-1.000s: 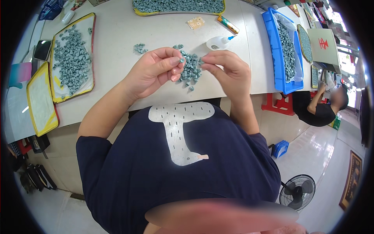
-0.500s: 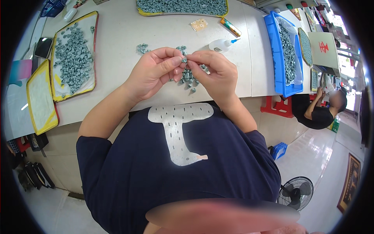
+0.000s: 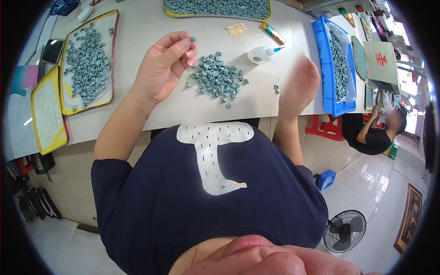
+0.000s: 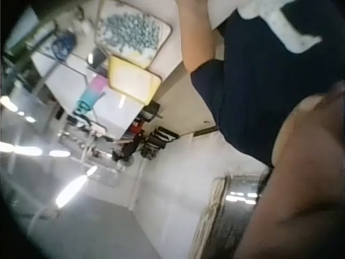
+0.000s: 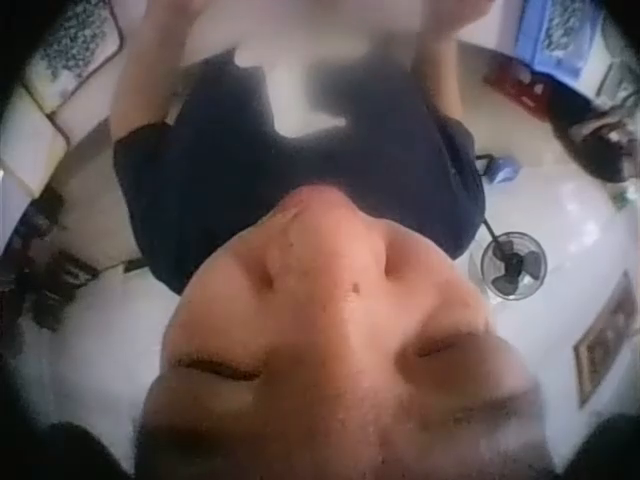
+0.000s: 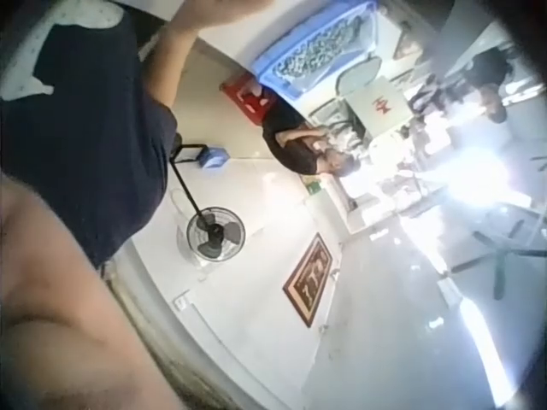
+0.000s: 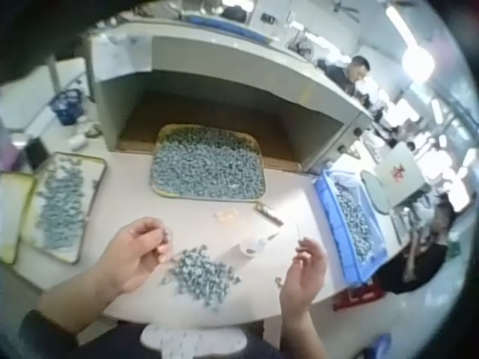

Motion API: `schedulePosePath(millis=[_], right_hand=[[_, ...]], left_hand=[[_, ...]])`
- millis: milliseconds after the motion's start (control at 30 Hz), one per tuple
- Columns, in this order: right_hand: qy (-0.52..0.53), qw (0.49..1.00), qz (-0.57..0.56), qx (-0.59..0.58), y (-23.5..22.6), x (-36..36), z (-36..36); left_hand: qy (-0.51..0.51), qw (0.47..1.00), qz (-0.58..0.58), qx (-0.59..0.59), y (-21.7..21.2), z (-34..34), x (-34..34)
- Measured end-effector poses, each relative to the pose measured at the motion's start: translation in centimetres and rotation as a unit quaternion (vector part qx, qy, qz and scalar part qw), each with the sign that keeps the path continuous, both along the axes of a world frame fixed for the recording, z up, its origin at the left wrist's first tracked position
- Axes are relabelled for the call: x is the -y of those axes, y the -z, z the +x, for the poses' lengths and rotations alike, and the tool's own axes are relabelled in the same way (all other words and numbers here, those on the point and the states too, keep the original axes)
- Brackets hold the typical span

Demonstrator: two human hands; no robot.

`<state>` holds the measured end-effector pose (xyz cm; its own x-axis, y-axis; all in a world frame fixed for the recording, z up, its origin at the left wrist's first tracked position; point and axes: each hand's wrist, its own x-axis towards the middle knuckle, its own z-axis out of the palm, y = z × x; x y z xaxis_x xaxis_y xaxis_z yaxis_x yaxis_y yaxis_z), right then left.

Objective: Gluing small blue plastic components together at a factory workbench.

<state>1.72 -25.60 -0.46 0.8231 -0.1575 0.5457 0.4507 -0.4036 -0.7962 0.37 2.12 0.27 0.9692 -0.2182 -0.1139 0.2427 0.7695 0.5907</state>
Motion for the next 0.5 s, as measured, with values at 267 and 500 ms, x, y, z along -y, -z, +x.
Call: schedulePosePath(millis=[267, 500], right_hand=[[-0.106, 0.971, -0.127, -0.171, 1.4, 0.6, 0.8], [-0.142, 0.939, -0.079, -0.304, 0.8, -0.8, 1.6]], left_hand=[[0.007, 1.000, 0.009, -0.015, -0.3, -0.3, 1.2], [0.093, 0.994, -0.045, -0.022, 0.0, -0.8, 2.3]])
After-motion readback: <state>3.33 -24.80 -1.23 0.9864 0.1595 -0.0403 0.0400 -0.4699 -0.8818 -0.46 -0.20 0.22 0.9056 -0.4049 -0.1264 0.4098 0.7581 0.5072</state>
